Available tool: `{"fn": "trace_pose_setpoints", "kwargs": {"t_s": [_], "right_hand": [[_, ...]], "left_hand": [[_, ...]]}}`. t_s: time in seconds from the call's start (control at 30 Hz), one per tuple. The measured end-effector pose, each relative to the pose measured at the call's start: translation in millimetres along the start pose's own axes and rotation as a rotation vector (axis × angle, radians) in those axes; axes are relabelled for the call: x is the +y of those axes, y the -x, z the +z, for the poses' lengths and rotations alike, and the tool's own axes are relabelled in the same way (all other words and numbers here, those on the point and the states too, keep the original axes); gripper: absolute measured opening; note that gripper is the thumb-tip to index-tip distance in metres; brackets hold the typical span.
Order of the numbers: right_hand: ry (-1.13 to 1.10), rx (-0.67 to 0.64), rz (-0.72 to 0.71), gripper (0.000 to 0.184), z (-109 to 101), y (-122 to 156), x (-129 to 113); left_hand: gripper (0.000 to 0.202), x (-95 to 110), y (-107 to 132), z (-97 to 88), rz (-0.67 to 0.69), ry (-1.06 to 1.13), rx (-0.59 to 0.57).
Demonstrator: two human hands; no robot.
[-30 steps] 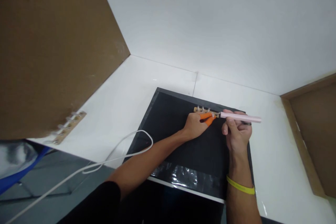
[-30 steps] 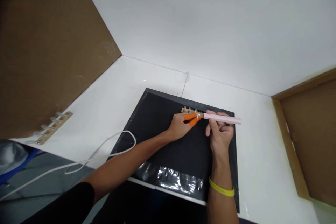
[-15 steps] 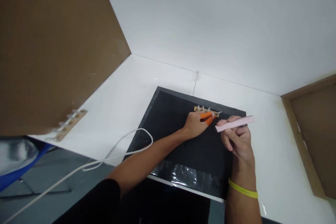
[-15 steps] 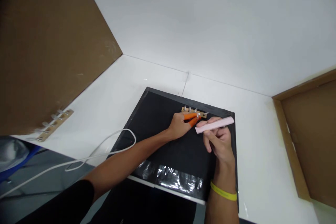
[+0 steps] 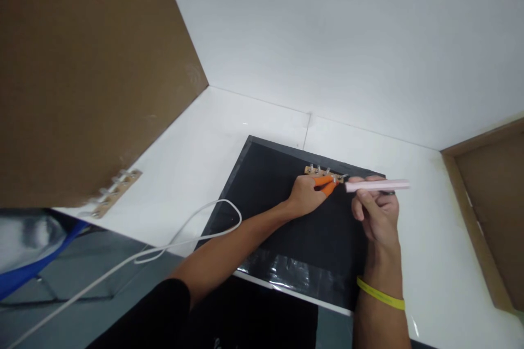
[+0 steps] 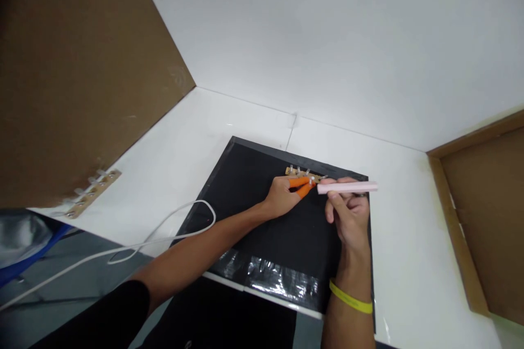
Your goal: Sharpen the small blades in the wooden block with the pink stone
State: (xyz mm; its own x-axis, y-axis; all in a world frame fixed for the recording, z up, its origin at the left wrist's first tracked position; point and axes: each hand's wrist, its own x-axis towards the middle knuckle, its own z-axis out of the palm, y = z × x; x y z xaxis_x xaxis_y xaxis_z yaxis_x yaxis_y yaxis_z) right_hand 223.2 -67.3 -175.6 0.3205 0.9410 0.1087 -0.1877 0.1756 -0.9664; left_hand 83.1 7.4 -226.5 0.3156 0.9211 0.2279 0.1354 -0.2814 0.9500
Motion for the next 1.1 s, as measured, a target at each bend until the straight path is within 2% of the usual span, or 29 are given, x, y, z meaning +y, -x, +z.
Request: {"fn": "trace_pose_setpoints", "kwargs": {"t_s": [0.07,0.1,0.2,0.27,0.37,0.4,0.53,0.57,0.67,0.7,0.8,0.83,0.97,1.07,1.1], "right_hand": [[-0.011,-0.155,0.077,0.025,-2.4,0.8,-0.9],[-0.019,-0.185,0.089,0.026,-3.1,1.2,-1.1],[-0.014,-0.049,0.013,0.027,-3.8,1.3,-0.5],[0.006,-0.039,0.016,0.026,-4.7,1.2,0.5],[0.014,-0.243,0.12,0.026,-6.1,1.7,1.2],[0.014,-0.265,0.126,0.026,-6.1,1.8,1.2],[0.031,-0.084,0.011,0.027,-4.4,1.4,0.9],[0.043,-0.092,0.022,0.027,-4.6,1.4,0.9],[0.036,-0.244,0.111,0.025,-6.1,1.8,1.3],[0.019,-0.249,0.107,0.024,-6.4,1.8,1.5],[-0.001,-0.071,-0.01,0.021,-5.5,0.9,1.9],[0.003,-0.055,-0.018,0.021,-4.9,0.6,1.9],[-0.014,-0.186,0.052,0.023,-2.6,0.0,1.2],[-0.018,-0.029,-0.04,0.022,-1.8,0.2,0.4],[-0.014,-0.025,-0.044,0.022,-2.0,0.5,0.0]], "left_hand": [[0.018,-0.9,0.0,0.6,0.002,0.0,-0.003],[0.018,-1.1,0.0,0.7,0.003,0.001,-0.006],[0.018,-0.6,0.1,-0.2,0.004,0.0,-0.019],[0.018,0.3,0.4,-1.2,0.004,-0.002,-0.026],[0.017,1.3,0.7,-2.6,0.008,-0.007,-0.033],[0.017,1.5,0.7,-3.0,0.01,-0.011,-0.035],[0.017,0.9,0.8,-3.4,0.028,-0.03,-0.042],[0.017,0.6,0.7,-3.3,0.032,-0.034,-0.043],[0.015,-0.5,0.6,-2.4,0.039,-0.04,-0.038],[0.015,-0.8,0.6,-2.1,0.04,-0.042,-0.035],[0.016,-0.8,0.9,-1.8,0.042,-0.05,-0.032],[0.015,-0.5,1.1,-2.0,0.043,-0.053,-0.034],[0.014,0.8,2.1,-2.7,0.043,-0.068,-0.048],[0.015,0.8,2.6,-2.4,0.04,-0.086,-0.044],[0.015,0.6,2.7,-2.1,0.038,-0.092,-0.042]]}}
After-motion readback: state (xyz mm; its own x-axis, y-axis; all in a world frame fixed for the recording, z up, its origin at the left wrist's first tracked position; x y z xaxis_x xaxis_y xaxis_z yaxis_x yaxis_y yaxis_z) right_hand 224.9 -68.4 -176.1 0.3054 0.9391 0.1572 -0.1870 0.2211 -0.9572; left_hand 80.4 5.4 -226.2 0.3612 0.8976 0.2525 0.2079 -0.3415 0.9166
